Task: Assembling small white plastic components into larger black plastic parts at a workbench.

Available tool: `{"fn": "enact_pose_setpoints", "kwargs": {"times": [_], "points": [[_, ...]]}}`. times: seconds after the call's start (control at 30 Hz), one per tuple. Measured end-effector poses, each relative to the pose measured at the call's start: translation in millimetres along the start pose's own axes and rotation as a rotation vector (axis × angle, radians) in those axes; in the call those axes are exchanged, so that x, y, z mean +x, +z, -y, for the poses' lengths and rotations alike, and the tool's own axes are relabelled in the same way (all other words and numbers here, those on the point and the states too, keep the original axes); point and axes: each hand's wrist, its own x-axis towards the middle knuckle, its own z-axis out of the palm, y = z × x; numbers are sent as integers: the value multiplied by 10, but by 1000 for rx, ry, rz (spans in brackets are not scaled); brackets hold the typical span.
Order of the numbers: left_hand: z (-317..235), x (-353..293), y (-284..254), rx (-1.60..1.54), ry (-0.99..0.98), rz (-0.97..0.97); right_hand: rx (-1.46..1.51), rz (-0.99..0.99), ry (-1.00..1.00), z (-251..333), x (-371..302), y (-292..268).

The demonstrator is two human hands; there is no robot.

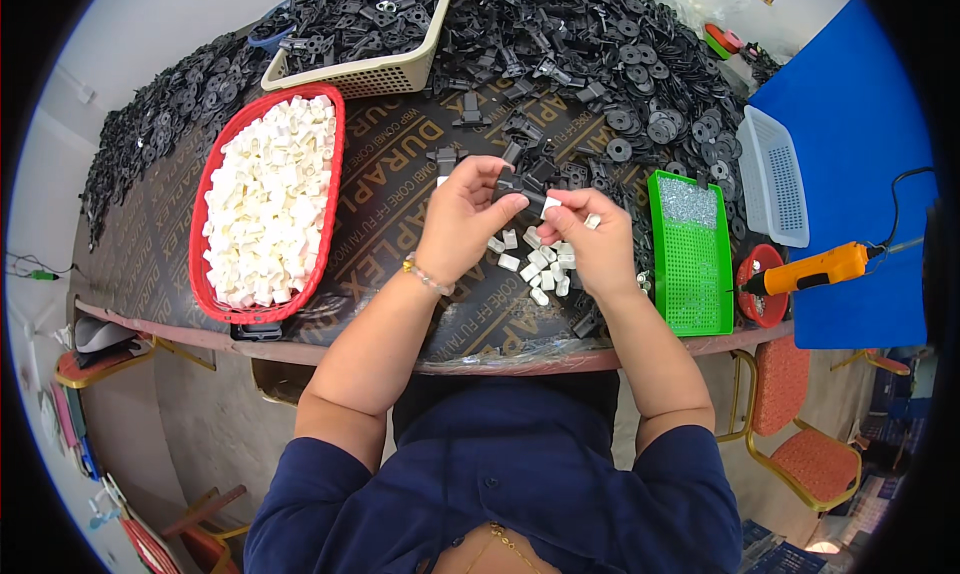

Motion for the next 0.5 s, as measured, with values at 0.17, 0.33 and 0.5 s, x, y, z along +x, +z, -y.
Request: {"fn": "enact_pose_setpoints", "kwargs": {"times": [0.17,0.33,0.5], "points": [[-19,-52,50,-80,117,5,148,60,-28,-34,-35,-38],[-61,-56,44,-553,-159,157,239,253,-79,138,46,38],[-37,-48,5,-345,-168,64,242,364,233,294,96,9]]}}
